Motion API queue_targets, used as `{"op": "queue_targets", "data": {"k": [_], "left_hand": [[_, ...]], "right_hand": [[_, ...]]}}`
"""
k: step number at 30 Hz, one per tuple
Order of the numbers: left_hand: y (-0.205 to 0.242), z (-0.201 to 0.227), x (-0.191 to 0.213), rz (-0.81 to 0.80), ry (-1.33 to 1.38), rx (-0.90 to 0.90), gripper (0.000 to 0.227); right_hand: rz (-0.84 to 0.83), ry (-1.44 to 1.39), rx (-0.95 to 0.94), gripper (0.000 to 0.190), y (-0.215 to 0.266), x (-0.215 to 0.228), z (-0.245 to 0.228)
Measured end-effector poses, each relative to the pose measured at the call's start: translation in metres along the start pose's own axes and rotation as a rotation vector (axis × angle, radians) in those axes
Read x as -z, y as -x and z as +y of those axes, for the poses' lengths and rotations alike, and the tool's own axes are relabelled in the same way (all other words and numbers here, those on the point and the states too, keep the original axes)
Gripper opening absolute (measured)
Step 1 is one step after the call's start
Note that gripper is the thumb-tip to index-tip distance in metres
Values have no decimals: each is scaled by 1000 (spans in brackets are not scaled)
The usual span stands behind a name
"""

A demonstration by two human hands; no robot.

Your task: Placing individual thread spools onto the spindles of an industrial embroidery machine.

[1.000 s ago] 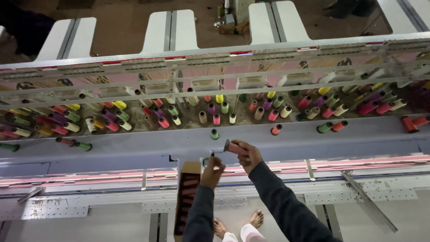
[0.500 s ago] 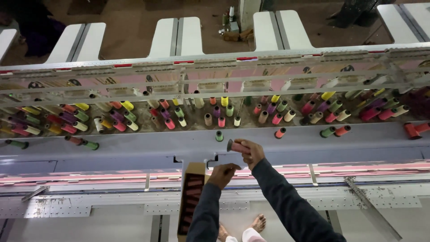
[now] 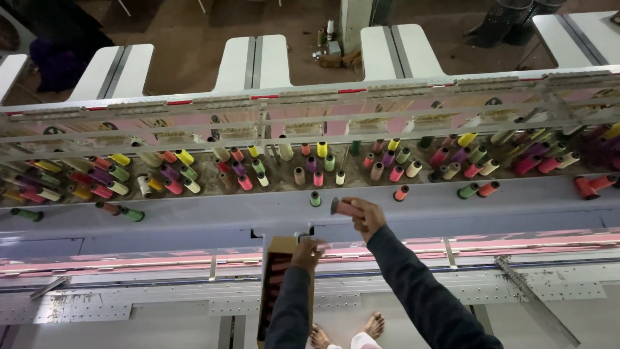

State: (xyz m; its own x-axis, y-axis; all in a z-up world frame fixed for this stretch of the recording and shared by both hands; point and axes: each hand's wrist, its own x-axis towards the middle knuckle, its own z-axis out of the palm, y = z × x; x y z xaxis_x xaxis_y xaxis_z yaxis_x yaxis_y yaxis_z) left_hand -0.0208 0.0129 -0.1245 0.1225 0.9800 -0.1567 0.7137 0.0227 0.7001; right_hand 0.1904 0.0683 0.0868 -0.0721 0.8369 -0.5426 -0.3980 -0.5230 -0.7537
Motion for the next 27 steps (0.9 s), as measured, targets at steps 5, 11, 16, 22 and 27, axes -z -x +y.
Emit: {"op": "queue_targets", "data": {"k": [5,11,16,22,27], "left_hand": [[5,44,15,257,104,-365,78],[-5,147,42,-66,428,-270,72],[-16,127,23,12,130,-279,17],[16,140,44,-24,497,-319,27],[19,69,30,-8,702,-339,28]], "right_hand": [[-5,-37,120,35,35,-34,-24],[-43,58,178,40,30,-39,-9],[-109,102,529,47,19,-26,-3],[-12,-74,709,49,-23,7,1],[180,-425,644,37,-53,48,-20]]}}
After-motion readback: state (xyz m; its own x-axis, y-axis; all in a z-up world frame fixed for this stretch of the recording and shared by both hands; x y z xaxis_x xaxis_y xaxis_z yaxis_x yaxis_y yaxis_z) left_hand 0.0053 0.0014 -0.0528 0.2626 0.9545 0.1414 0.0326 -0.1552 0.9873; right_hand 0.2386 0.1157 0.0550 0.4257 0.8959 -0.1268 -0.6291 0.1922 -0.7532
